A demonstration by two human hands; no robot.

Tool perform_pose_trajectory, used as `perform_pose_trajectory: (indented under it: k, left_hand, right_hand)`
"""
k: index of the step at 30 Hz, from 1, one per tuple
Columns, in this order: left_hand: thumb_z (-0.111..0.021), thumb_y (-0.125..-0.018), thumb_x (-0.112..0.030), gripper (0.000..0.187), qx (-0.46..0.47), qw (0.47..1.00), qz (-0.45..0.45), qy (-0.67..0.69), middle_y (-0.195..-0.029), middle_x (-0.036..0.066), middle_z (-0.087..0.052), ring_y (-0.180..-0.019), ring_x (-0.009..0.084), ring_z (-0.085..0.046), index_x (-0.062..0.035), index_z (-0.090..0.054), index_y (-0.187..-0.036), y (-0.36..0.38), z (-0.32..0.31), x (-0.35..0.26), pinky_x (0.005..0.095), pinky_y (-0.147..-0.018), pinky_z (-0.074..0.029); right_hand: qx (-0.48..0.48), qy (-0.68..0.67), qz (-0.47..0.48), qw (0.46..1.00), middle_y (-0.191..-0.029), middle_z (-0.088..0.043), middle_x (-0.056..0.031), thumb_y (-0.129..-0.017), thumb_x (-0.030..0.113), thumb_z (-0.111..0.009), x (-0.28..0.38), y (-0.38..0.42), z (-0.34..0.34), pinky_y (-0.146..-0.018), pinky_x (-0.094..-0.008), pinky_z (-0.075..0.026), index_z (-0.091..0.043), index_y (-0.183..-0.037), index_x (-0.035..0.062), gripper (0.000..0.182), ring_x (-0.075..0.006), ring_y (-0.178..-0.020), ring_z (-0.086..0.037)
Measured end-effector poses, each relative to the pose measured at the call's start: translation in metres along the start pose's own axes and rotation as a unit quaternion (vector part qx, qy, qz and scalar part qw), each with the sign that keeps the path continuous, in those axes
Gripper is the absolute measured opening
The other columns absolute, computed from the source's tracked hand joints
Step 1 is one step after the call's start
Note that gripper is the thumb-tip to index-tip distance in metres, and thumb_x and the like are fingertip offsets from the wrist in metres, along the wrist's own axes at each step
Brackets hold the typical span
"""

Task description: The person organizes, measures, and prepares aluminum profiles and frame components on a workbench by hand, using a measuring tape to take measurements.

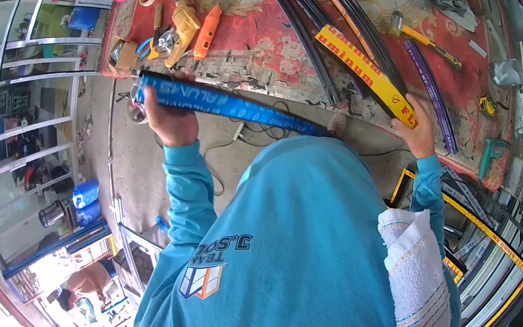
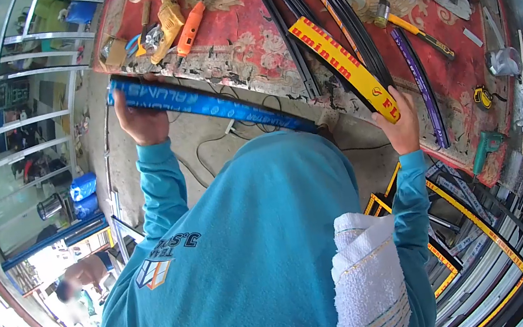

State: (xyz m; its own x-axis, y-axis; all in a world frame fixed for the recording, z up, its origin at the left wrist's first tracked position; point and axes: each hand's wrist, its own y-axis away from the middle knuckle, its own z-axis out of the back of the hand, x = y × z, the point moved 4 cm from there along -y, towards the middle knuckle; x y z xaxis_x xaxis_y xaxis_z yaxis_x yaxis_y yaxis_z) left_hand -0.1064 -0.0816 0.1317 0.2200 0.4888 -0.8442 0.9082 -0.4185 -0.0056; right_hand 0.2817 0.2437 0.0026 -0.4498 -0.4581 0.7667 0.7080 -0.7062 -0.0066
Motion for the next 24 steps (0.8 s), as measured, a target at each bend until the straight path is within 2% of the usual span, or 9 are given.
perform_pose_trajectory:
  k: [2, 6, 10, 12, 13, 17, 20, 22, 24]
  left_hand:
    - [-0.059, -0.095, -0.035, 0.04, -0.045, 0.996, 0.071, -0.025, -0.108, 0.014, -0.066, -0.101, 0.0314, -0.065, -0.0047, -0.058, -0.121, -0.01, 0.005, -0.004, 0.0474, -0.095, -0.05]
    - [-0.064, -0.092, -0.025, 0.037, -0.022, 0.986, 0.111, -0.124, -0.105, 0.013, -0.066, -0.097, 0.0294, -0.065, -0.0043, -0.059, -0.121, -0.034, 0.032, -0.019, 0.0481, -0.087, -0.052]
    - [-0.066, -0.091, -0.031, 0.033, -0.129, 0.977, 0.152, -0.079, -0.106, 0.008, -0.067, -0.093, 0.0277, -0.066, -0.0083, -0.062, -0.115, -0.051, 0.078, -0.022, 0.047, -0.082, -0.054]
    - [-0.067, -0.089, -0.04, 0.037, -0.214, 0.968, 0.043, -0.124, -0.104, 0.009, -0.067, -0.091, 0.0286, -0.067, -0.0102, -0.062, -0.111, -0.059, 0.103, -0.035, 0.0474, -0.079, -0.055]
    - [-0.068, -0.086, -0.05, 0.046, -0.234, 0.96, 0.05, -0.145, -0.106, 0.009, -0.066, -0.09, 0.0297, -0.066, -0.0115, -0.062, -0.11, -0.059, 0.108, -0.039, 0.0494, -0.078, -0.056]
    - [-0.066, -0.085, -0.057, 0.053, -0.274, 0.947, 0.067, -0.156, -0.107, 0.01, -0.066, -0.09, 0.0313, -0.066, -0.0123, -0.06, -0.114, -0.069, 0.137, -0.051, 0.0514, -0.082, -0.055]
    - [-0.065, -0.086, -0.059, 0.055, -0.239, 0.959, 0.027, -0.15, -0.106, 0.009, -0.065, -0.09, 0.0321, -0.065, -0.0124, -0.06, -0.114, -0.069, 0.134, -0.054, 0.0511, -0.082, -0.055]
    - [-0.064, -0.085, -0.062, 0.053, -0.238, 0.962, -0.013, -0.134, -0.097, 0.008, -0.066, -0.085, 0.0307, -0.066, -0.0132, -0.063, -0.105, -0.064, 0.13, -0.059, 0.0494, -0.081, -0.055]
    - [-0.062, -0.085, -0.065, 0.053, -0.033, 0.997, -0.063, -0.009, -0.086, 0.006, -0.065, -0.078, 0.0253, -0.065, -0.0123, -0.063, -0.094, -0.062, 0.126, -0.068, 0.0454, -0.078, -0.056]
  right_hand:
    - [0.012, -0.014, 0.007, 1.0, -0.121, -0.054, -0.0148, -0.074, 0.014, -0.081, 0.0, -0.001, -0.004, -0.096, -0.0368, -0.046, -0.055, -0.134, 0.0003, 0.067, -0.0292, -0.111, -0.056]
    - [0.026, -0.037, -0.001, 0.999, -0.119, -0.054, -0.0144, -0.074, 0.015, -0.081, 0.009, 0.0, -0.003, -0.096, -0.0366, -0.045, -0.056, -0.132, 0.0002, 0.065, -0.0288, -0.111, -0.056]
    - [0.037, -0.025, 0.006, 0.999, -0.118, -0.054, -0.0135, -0.074, 0.014, -0.081, 0.016, 0.006, 0.001, -0.095, -0.0359, -0.046, -0.056, -0.132, 0.0006, 0.064, -0.0275, -0.11, -0.056]
    - [0.039, -0.045, -0.001, 0.998, -0.118, -0.054, -0.0131, -0.075, 0.014, -0.08, 0.02, 0.011, 0.003, -0.095, -0.0348, -0.046, -0.055, -0.132, 0.0005, 0.064, -0.027, -0.11, -0.056]
    - [0.043, -0.048, -0.012, 0.998, -0.118, -0.053, -0.0124, -0.075, 0.014, -0.08, 0.02, 0.014, 0.004, -0.095, -0.0341, -0.046, -0.055, -0.133, 0.0006, 0.064, -0.0259, -0.11, -0.056]
    - [0.04, -0.051, -0.027, 0.998, -0.117, -0.053, -0.0121, -0.076, 0.014, -0.079, 0.022, 0.026, 0.005, -0.095, -0.0342, -0.046, -0.055, -0.133, 0.0003, 0.064, -0.0253, -0.11, -0.056]
    - [0.038, -0.05, -0.031, 0.998, -0.117, -0.053, -0.0112, -0.077, 0.014, -0.078, 0.027, 0.033, 0.006, -0.096, -0.0341, -0.045, -0.054, -0.134, 0.0005, 0.063, -0.0241, -0.11, -0.056]
    - [0.044, -0.103, -0.073, 0.991, -0.118, -0.052, -0.0102, -0.079, 0.014, -0.077, 0.033, 0.038, 0.006, -0.098, -0.0335, -0.045, -0.054, -0.134, 0.0004, 0.062, -0.0224, -0.111, -0.055]
    - [0.042, -0.112, -0.073, 0.99, -0.119, -0.052, -0.0099, -0.079, 0.014, -0.077, 0.036, 0.041, 0.009, -0.098, -0.0331, -0.044, -0.054, -0.134, 0.0004, 0.062, -0.0217, -0.112, -0.055]
